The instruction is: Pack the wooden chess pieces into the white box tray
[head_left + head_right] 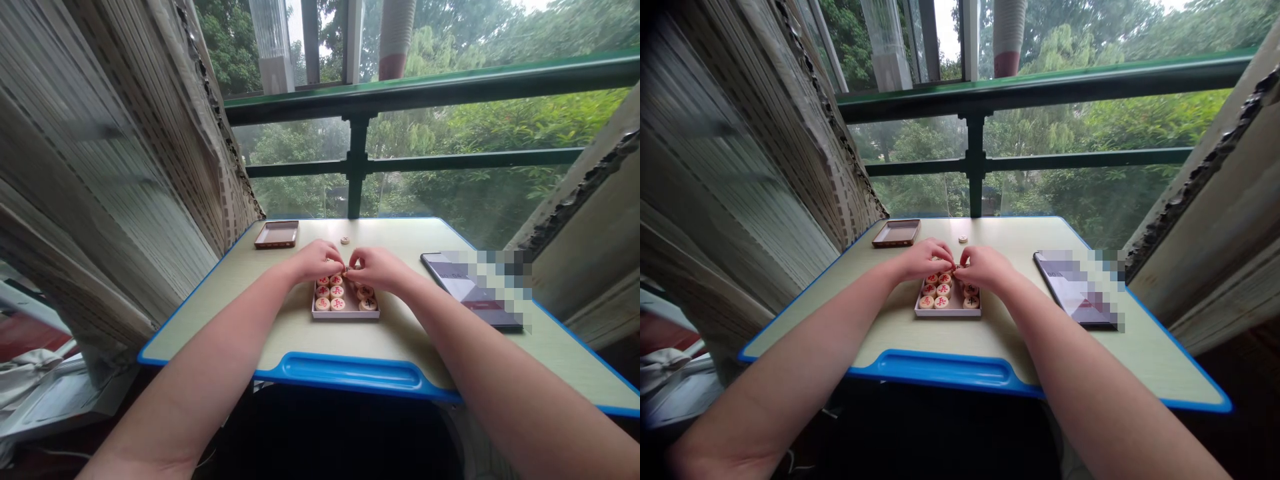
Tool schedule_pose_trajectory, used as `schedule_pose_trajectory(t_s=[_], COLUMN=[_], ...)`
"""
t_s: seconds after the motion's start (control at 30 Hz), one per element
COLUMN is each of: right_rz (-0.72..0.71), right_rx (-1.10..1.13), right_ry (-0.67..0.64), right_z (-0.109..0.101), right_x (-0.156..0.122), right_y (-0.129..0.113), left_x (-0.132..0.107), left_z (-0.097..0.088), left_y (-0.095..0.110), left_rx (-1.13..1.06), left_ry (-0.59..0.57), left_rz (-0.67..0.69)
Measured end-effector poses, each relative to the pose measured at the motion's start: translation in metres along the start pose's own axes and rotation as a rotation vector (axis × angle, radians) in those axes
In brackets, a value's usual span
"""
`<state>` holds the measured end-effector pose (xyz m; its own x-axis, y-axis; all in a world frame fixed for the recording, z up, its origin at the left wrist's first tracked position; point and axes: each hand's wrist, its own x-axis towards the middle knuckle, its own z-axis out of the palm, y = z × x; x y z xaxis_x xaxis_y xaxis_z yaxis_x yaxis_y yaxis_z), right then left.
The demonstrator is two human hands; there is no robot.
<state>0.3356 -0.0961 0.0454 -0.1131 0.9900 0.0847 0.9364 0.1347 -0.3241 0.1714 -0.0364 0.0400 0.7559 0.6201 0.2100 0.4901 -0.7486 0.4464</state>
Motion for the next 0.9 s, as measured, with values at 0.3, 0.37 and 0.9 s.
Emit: schedule_pose_trajectory(t_s=[0.3,0.37,0.9], right_rz=[0.004,0.005,0.062], right_rx=[-0.002,-0.001,-0.029], right_ry=[-0.009,-0.013,-0.032], right_z=[0.0004,0.0004,0.0008], right_x=[0.0011,0.0016,0.0010], right_y=[0.0010,0.0016,-0.0010], left_x=[0.0008,0.0009,0.0025], left_z=[0.0003,0.0007,-0.0003], left_y=[0.0016,0.0012,0.0005], left_rx=[0.008,0.002,0.000], left_ry=[-0.010,-0.013,-0.046], left_rz=[0.010,0.007,0.031])
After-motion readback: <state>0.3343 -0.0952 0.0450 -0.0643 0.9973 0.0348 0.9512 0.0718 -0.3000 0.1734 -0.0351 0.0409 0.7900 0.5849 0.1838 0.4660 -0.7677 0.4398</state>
